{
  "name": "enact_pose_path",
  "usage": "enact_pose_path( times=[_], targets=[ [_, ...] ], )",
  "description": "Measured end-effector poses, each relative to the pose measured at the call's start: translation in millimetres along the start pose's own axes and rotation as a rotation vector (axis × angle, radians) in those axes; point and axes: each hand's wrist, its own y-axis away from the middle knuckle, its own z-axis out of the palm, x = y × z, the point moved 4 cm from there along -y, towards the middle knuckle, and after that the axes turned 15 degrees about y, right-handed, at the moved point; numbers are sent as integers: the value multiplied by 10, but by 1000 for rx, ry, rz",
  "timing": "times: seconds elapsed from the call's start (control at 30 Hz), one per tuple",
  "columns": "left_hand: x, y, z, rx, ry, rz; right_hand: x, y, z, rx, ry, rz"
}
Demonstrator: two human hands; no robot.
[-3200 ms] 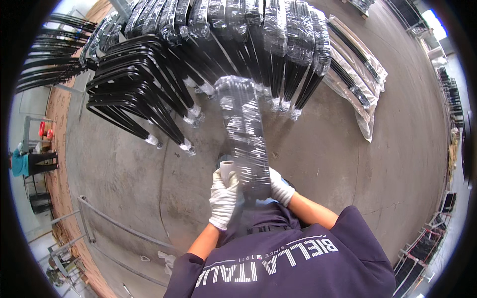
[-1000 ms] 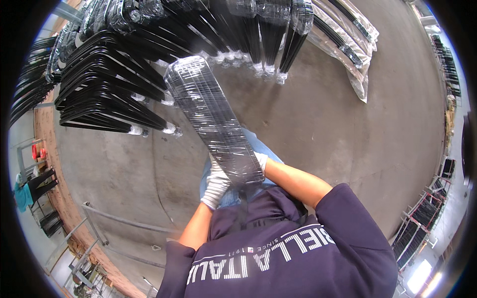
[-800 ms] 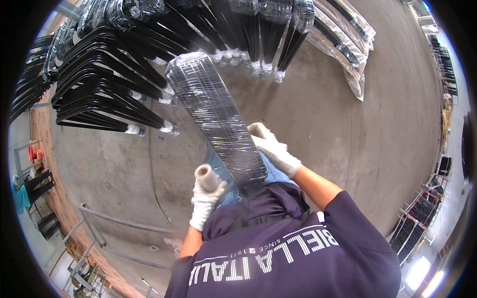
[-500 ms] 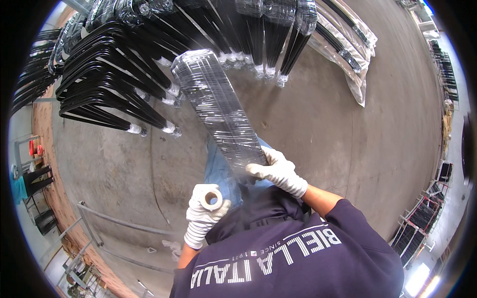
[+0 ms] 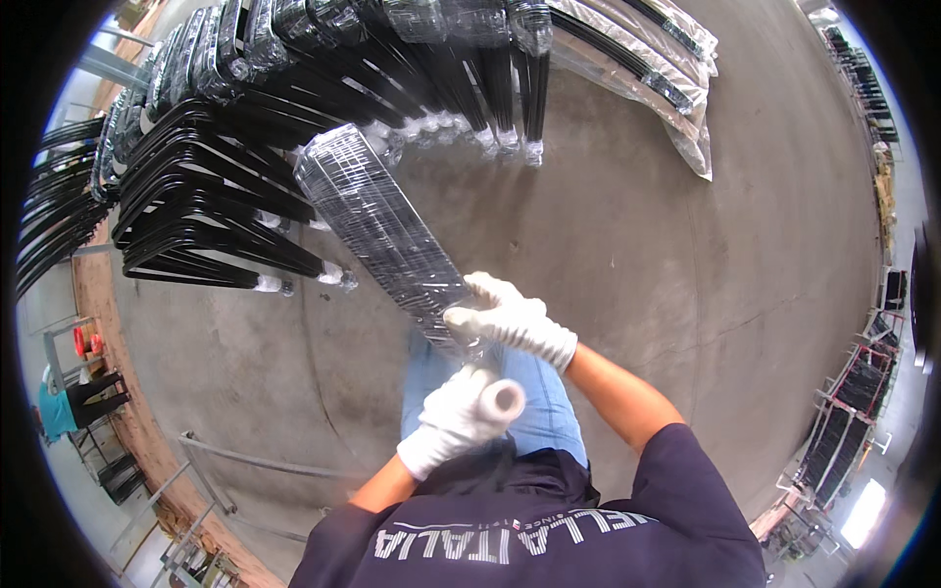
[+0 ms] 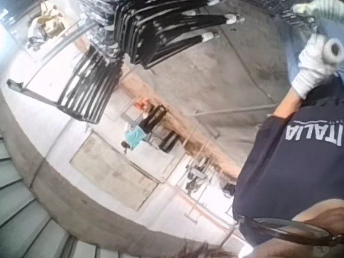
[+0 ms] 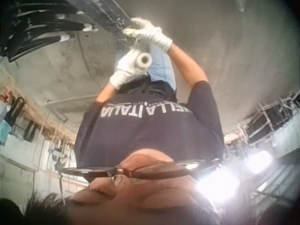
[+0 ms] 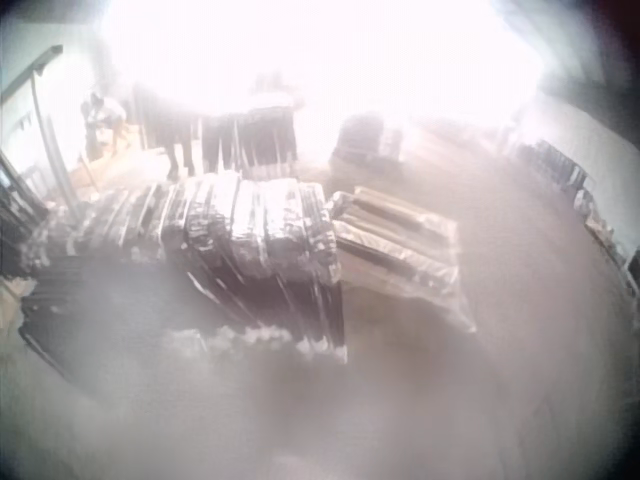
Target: The person wraps individual black metal furniture frame components in plastic film by hand, picking each part up from a stack, winding the film around the length of the metal, and then placing the wrapped part onto a separate stack.
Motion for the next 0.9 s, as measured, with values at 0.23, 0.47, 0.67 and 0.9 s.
enact_pose_path(
  times=[0.23,0.47,0.67,0.9],
  targets=[
    [144,-622,404,342,133,166,-89,-42,-322,-77,162,-67],
    [80,-616,183,493,129,87,-391,-272,-192,-137,451,-67],
    [9,-419,253,655,306,50,-411,-131,-75,-6,688,-42],
    [-142,-142,277,818,352,6,27,200,1,-256,-70,-137]
  ],
)
